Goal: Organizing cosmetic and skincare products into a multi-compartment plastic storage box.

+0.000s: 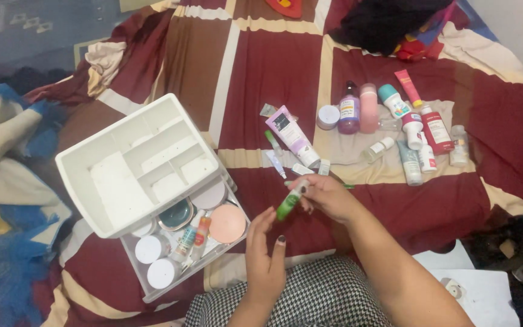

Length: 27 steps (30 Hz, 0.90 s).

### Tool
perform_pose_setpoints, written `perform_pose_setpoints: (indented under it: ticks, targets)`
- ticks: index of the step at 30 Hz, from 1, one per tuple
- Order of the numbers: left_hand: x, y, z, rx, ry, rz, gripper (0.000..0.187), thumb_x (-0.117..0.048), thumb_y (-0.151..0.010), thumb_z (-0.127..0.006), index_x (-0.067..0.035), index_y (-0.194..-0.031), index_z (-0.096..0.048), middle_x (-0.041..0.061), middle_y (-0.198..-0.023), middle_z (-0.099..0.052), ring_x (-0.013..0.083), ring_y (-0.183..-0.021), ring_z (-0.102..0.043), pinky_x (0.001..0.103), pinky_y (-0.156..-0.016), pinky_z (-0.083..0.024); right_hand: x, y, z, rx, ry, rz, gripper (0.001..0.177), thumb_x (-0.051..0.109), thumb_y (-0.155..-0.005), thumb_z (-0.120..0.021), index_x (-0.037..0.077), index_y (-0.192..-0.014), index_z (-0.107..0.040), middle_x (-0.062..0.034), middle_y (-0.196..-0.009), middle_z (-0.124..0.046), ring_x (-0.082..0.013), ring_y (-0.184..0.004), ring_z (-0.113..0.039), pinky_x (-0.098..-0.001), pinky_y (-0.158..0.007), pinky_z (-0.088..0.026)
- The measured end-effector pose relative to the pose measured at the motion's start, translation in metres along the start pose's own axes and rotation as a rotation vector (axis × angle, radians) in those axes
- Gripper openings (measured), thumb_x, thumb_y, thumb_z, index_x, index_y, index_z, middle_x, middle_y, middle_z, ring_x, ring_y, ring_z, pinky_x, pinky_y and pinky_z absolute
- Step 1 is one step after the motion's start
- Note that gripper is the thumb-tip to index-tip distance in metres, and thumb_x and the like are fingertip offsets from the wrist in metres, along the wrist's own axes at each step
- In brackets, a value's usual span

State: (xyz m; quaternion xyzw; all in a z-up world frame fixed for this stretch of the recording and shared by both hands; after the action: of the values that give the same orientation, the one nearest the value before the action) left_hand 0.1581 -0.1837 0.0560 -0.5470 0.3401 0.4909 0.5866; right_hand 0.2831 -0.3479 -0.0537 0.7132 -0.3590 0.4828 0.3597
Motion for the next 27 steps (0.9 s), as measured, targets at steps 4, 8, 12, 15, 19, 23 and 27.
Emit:
perform_pose_setpoints:
  ticks: [4, 8, 12, 15, 19, 23, 27]
  targets:
    - [-0.025, -0.001, 0.025, -0.019, 0.017, 0.026, 0.047, -0.002, -0.091, -0.061, 0.002, -0.138, -0.053, 0.02, -0.145, -0.054, 0.0317, -0.131, -0.057, 0.04, -0.108, -0.049, 0.039, 0.011, -0.057, 0.309, -0.233, 0.108, 0.042, 0.031, -0.103, -0.069, -0.005, -0.126, -0.068, -0.0032, -0.082, -0.064, -0.0115, -0.072, -0.061, -0.0265, -0.068, -0.05]
    - [-0.025, 0.002, 0.08, -0.08, -0.174, 0.0, 0.037, -0.006, -0.087, -0.07, -0.003, -0.123, -0.064, 0.015, -0.128, -0.067, 0.0302, -0.12, -0.066, 0.039, -0.102, -0.053, 0.051, -0.003, -0.124, 0.381, -0.181, 0.071, 0.044, 0.032, -0.099, -0.072, -0.004, -0.123, -0.067, -0.0041, -0.09, -0.066, -0.0127, -0.076, -0.062, -0.0275, -0.071, -0.051]
    - [0.002, 0.002, 0.159, -0.168, -0.443, 0.099, 0.028, -0.013, -0.09, -0.067, -0.006, -0.116, -0.069, 0.011, -0.119, -0.072, 0.0317, -0.114, -0.068, 0.042, -0.099, -0.053, 0.039, -0.035, -0.172, 0.201, 0.026, -0.06, 0.032, 0.019, -0.094, -0.067, -0.001, -0.119, -0.068, -0.0043, -0.094, -0.073, -0.0114, -0.079, -0.069, -0.0269, -0.076, -0.058]
    - [-0.004, 0.003, 0.194, -0.179, -0.827, 0.148, 0.03, -0.02, -0.089, -0.065, -0.007, -0.115, -0.072, 0.01, -0.125, -0.069, 0.0345, -0.123, -0.058, 0.051, -0.104, -0.044, 0.011, -0.066, -0.198, 0.13, 0.054, -0.126, 0.026, 0.007, -0.09, -0.064, 0.002, -0.115, -0.064, -0.0058, -0.091, -0.073, -0.0127, -0.077, -0.071, -0.0274, -0.07, -0.059]
    - [0.004, 0.014, 0.192, -0.107, -1.093, 0.188, 0.034, -0.026, -0.081, -0.067, -0.009, -0.109, -0.076, 0.014, -0.137, -0.059, 0.0392, -0.134, -0.043, 0.061, -0.108, -0.03, 0.015, -0.085, -0.224, 0.112, 0.357, 0.089, 0.03, 0.001, -0.087, -0.067, 0.0, -0.117, -0.063, -0.0078, -0.089, -0.069, -0.0116, -0.077, -0.069, -0.0267, -0.067, -0.056]
    - [0.019, 0.017, 0.182, 0.013, -1.104, 0.199, 0.035, -0.031, -0.078, -0.07, -0.011, -0.106, -0.077, 0.017, -0.149, -0.045, 0.0424, -0.143, -0.03, 0.067, -0.113, -0.018, 0.016, -0.091, -0.223, -0.02, 0.674, 0.117, 0.027, 0.008, -0.084, -0.073, 0.004, -0.111, -0.068, -0.0097, -0.089, -0.074, -0.0143, -0.078, -0.071, -0.0287, -0.071, -0.058]
    - [0.024, 0.018, 0.184, 0.029, -1.046, 0.215, 0.035, -0.03, -0.079, -0.07, -0.012, -0.108, -0.077, 0.016, -0.15, -0.044, 0.0411, -0.144, -0.029, 0.067, -0.115, -0.016, 0.049, -0.078, -0.246, -0.04, 1.092, 0.507, 0.022, 0.018, -0.084, -0.077, 0.005, -0.101, -0.074, -0.015, -0.099, -0.073, -0.034, -0.091, -0.068, -0.0422, -0.079, -0.054]
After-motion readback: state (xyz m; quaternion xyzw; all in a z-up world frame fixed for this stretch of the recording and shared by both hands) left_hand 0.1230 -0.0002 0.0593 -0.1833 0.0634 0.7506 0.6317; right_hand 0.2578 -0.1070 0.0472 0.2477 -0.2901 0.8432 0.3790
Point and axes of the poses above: each hand's wrist, its own y-axis away from the middle knuckle, its own z-axis out of the back of the hand, x = y × z, the point moved 10 cm from there along -y, towards the middle knuckle
